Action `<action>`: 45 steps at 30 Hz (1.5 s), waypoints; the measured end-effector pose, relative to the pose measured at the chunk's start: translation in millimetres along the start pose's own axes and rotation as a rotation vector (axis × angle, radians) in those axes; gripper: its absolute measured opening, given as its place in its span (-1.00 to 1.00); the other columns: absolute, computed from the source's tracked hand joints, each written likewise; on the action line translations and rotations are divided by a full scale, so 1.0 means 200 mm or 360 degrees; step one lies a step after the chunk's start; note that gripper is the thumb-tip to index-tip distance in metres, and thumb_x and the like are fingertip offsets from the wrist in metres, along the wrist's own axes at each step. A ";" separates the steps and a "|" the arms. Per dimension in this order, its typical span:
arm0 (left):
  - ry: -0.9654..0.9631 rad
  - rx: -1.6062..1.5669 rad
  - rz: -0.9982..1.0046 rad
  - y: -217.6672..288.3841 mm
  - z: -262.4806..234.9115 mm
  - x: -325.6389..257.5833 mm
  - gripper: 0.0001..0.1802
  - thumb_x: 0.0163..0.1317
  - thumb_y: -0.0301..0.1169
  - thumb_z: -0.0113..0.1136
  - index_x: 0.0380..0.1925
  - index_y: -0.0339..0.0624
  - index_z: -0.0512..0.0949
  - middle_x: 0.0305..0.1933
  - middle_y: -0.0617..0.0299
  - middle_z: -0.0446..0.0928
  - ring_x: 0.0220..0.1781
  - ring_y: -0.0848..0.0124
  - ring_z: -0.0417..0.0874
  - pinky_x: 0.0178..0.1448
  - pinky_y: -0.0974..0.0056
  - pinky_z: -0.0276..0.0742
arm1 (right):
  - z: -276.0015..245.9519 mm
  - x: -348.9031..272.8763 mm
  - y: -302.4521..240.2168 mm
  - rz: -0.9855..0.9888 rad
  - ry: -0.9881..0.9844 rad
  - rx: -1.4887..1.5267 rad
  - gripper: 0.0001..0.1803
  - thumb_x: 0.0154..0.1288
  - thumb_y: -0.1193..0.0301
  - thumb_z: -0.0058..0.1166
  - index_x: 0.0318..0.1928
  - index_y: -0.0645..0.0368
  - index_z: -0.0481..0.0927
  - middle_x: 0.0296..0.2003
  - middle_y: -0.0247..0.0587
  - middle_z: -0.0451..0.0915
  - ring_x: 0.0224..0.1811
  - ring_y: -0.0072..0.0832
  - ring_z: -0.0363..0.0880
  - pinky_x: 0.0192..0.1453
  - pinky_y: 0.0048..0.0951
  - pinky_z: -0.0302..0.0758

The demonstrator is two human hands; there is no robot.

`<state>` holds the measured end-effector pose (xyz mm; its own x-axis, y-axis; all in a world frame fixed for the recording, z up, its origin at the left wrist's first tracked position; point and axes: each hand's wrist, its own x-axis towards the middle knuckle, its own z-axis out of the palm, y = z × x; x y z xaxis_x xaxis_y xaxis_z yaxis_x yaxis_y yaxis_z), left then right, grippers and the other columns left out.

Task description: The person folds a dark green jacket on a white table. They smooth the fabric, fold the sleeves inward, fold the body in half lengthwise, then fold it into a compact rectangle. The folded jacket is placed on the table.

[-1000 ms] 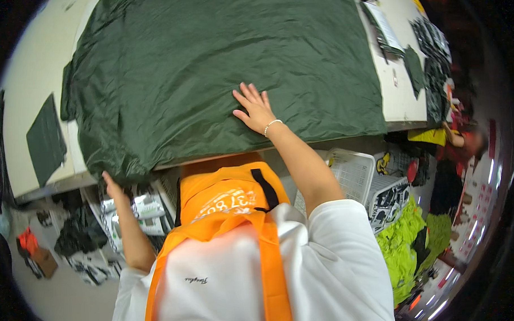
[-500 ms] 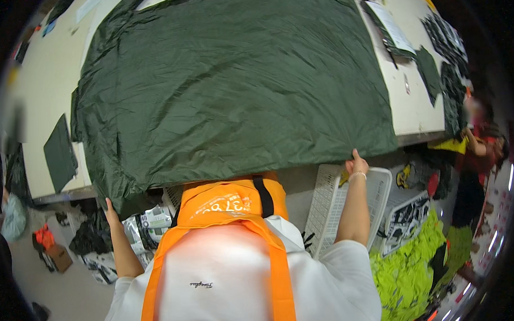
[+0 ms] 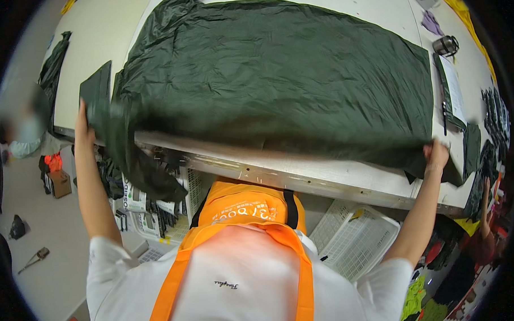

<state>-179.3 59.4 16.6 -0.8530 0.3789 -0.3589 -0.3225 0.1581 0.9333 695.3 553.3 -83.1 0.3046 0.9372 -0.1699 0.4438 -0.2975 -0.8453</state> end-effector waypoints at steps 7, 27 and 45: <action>0.0235 0.1686 0.0956 -0.34 -0.19 0.40 -0.38 0.25 0.02 0.06 -0.07 -0.42 0.52 -0.06 0.01 0.60 -0.03 0.20 0.60 0.08 0.23 0.45 | 0.79 -0.05 -0.16 -0.0704 -0.0681 -0.0646 -0.45 0.36 -0.01 -0.08 -0.05 0.27 0.57 -0.11 -0.11 0.60 -0.10 -0.46 0.55 -0.02 -0.45 0.44; -0.0026 0.1568 0.0305 -0.91 -0.80 0.78 -0.44 0.00 -0.12 0.35 -0.13 -0.39 0.58 -0.18 0.01 0.64 -0.16 0.23 0.63 -0.01 0.23 0.47 | 0.78 -0.71 0.30 -0.0976 0.0228 -0.1380 -0.41 0.25 0.21 0.05 0.25 0.13 0.30 0.23 0.10 0.30 0.25 0.00 0.27 0.31 -0.09 0.20; -0.1342 0.2129 0.1608 -1.17 1.49 -0.99 -0.17 -0.06 -0.34 0.23 0.30 -0.16 0.19 0.43 0.05 0.07 0.47 0.15 0.05 0.46 -0.02 -0.09 | -0.08 0.05 0.67 0.0122 -0.0113 -0.0403 -0.44 -0.02 0.69 0.09 0.09 0.18 0.45 -0.19 -0.16 0.57 -0.50 -0.49 0.53 -0.40 -0.46 0.51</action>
<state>187.2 218.2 -134.9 0.0425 0.9978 -0.0508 0.9557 -0.0258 0.2932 770.1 520.1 -189.8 0.2897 0.9180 -0.2709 0.6210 -0.3956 -0.6766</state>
